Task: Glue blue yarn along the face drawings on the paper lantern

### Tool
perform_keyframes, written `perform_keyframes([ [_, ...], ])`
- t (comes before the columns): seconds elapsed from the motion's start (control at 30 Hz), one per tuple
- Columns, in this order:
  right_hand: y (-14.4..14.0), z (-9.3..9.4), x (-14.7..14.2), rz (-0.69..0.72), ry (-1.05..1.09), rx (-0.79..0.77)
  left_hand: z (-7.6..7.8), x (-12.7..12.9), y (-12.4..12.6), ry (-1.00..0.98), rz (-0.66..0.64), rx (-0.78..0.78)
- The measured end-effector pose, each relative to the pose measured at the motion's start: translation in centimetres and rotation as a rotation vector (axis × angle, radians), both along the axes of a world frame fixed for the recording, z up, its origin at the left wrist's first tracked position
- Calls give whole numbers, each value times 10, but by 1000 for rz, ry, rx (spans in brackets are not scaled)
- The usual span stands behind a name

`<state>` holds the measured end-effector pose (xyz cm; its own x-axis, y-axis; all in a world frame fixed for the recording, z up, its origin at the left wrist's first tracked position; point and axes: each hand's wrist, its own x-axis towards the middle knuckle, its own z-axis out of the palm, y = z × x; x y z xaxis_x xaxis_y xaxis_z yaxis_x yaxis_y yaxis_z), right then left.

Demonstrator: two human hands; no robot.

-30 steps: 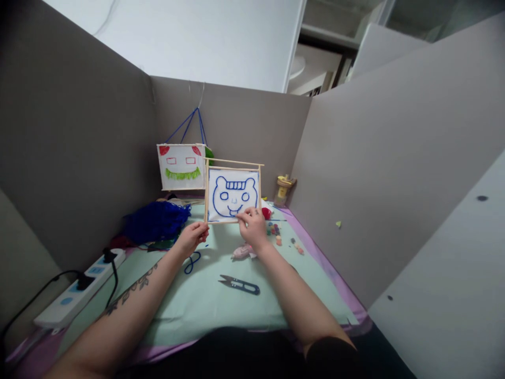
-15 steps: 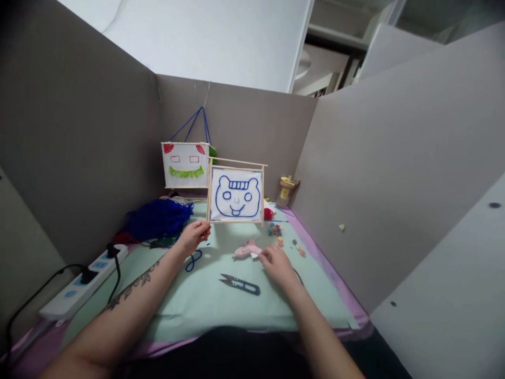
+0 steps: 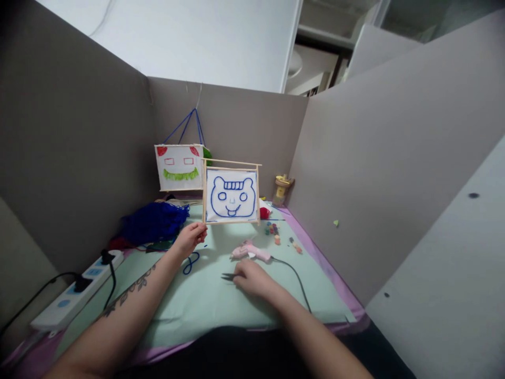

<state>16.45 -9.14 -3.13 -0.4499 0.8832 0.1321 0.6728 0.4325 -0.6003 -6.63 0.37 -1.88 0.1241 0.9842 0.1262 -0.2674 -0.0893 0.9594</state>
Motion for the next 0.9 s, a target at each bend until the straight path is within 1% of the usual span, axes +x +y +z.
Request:
perform_keyframes([
  [0.03,4,1,3,-8,89,28,0,0,0,1,-1,3],
  [0.1,15,7,9,-42,279,26,1,1,-1,7,-1,6],
  [0.17,28,17,14,-117,380,49,1,1,-1,10,0,4],
  [0.23,43,28,18,-248,337,189,1,1,-1,6,1,0],
  [0.3,56,39,18,-400,209,342,1,1,0,-2,1,-2],
  [0.37,65,47,16,-520,89,419,1,0,1,-6,-3,-6],
  [0.5,74,56,7,-641,-12,429,0,0,2,-9,-11,-5],
  [0.63,80,61,1,-710,-44,414,-1,0,2,-8,-4,-6],
  [0.9,85,68,-4,-717,-56,361,0,1,0,-13,-4,-6],
])
